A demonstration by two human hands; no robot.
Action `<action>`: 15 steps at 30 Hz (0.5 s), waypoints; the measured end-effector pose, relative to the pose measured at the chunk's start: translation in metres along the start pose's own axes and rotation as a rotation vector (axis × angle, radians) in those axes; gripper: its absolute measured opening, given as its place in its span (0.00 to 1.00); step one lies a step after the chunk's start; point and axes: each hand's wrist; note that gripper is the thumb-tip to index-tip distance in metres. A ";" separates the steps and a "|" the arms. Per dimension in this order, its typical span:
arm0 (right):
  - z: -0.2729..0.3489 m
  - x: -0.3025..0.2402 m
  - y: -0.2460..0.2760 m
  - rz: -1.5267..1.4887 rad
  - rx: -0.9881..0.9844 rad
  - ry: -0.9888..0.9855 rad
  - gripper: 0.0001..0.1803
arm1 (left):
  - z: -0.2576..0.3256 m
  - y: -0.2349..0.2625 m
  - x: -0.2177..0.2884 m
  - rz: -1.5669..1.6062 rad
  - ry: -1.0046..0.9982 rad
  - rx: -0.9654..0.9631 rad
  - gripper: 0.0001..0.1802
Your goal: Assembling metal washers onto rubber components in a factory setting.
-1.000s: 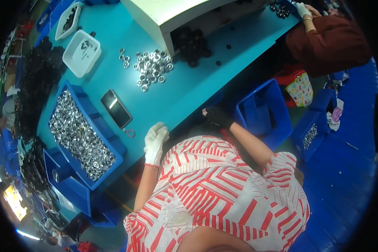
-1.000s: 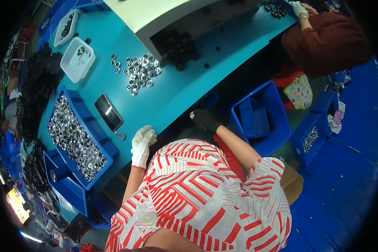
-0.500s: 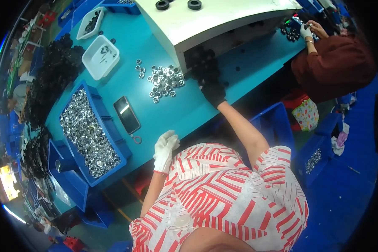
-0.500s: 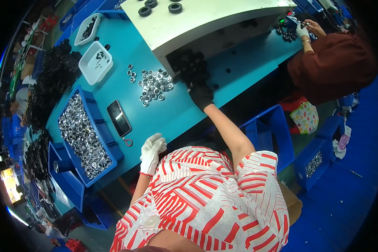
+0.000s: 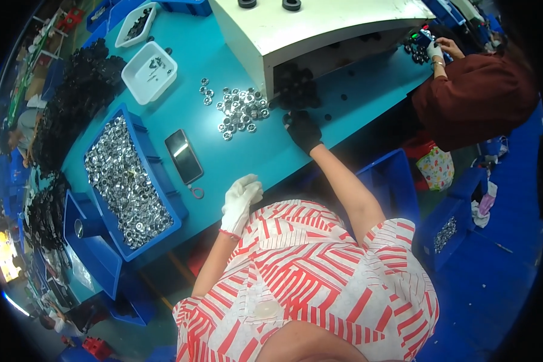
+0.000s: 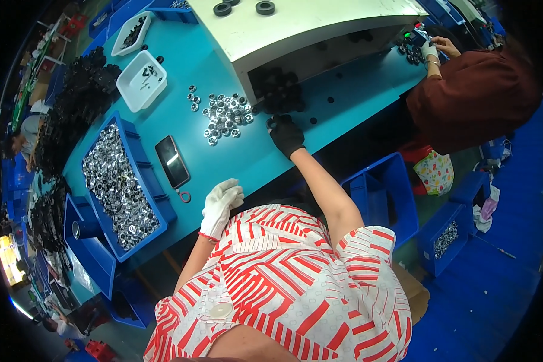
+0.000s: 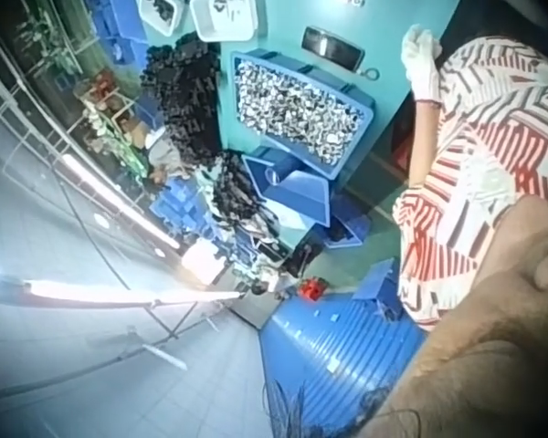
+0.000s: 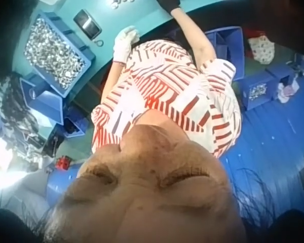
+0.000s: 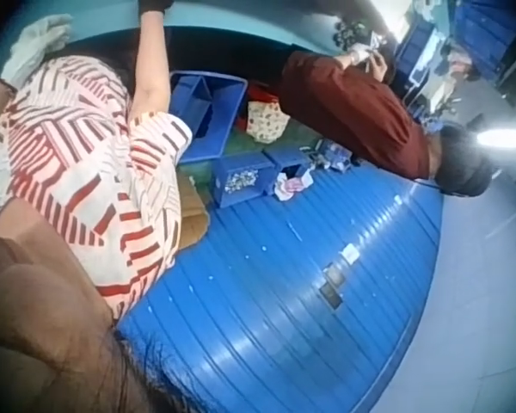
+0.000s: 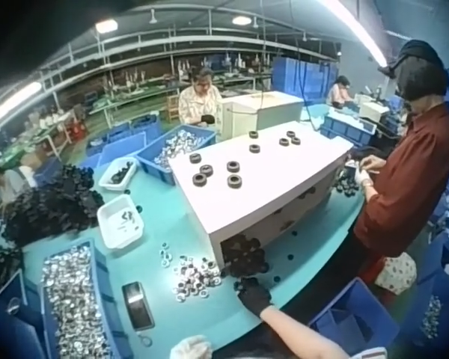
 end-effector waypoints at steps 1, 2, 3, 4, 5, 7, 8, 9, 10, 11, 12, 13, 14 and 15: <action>-0.004 0.002 -0.001 0.015 -0.084 -0.032 0.17 | 0.000 -0.001 0.002 0.016 -0.006 -0.006 0.27; -0.006 -0.001 -0.005 0.027 -0.175 -0.056 0.16 | 0.000 0.000 0.004 0.036 -0.013 -0.002 0.29; -0.001 -0.017 0.005 -0.385 -0.351 -0.320 0.14 | 0.002 0.000 0.006 0.054 -0.026 0.027 0.29; 0.008 -0.033 0.015 -0.793 -0.523 -0.594 0.14 | 0.002 0.002 0.006 0.071 -0.049 0.059 0.28; 0.018 -0.036 0.019 -1.140 -0.660 -0.778 0.16 | 0.002 0.001 0.006 0.082 -0.070 0.078 0.28; 0.041 -0.068 0.042 -1.593 -0.903 -0.875 0.16 | 0.002 0.002 0.008 0.086 -0.132 0.107 0.26; 0.051 -0.083 0.052 -1.646 -1.009 -0.823 0.16 | 0.005 0.000 0.012 0.104 -0.150 0.116 0.26; 0.059 -0.095 0.057 -1.597 -1.048 -0.824 0.17 | 0.006 -0.002 0.014 0.114 -0.166 0.124 0.25; 0.067 -0.105 0.061 -1.549 -1.087 -0.824 0.17 | 0.009 -0.004 0.018 0.121 -0.160 0.140 0.25; 0.073 -0.112 0.064 -1.583 -1.100 -0.855 0.18 | 0.012 -0.006 0.022 0.104 -0.162 0.125 0.24; 0.077 -0.115 0.061 -1.578 -1.114 -0.865 0.18 | 0.014 -0.007 0.025 0.085 -0.165 0.110 0.23; 0.081 -0.117 0.058 -1.576 -1.109 -0.927 0.17 | 0.017 -0.008 0.026 0.063 -0.167 0.120 0.21; 0.082 -0.123 0.058 -1.572 -1.099 -0.988 0.16 | 0.019 -0.007 0.028 0.068 -0.161 0.130 0.21; 0.079 -0.137 0.071 -1.546 -1.092 -1.040 0.15 | 0.021 -0.006 0.030 0.066 -0.150 0.100 0.20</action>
Point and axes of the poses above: each hand's wrist, its own z-axis away from the middle knuckle, its own y-axis out of the back of the hand, x = y × z, and after that the axes turned 4 degrees about -y, right-handed
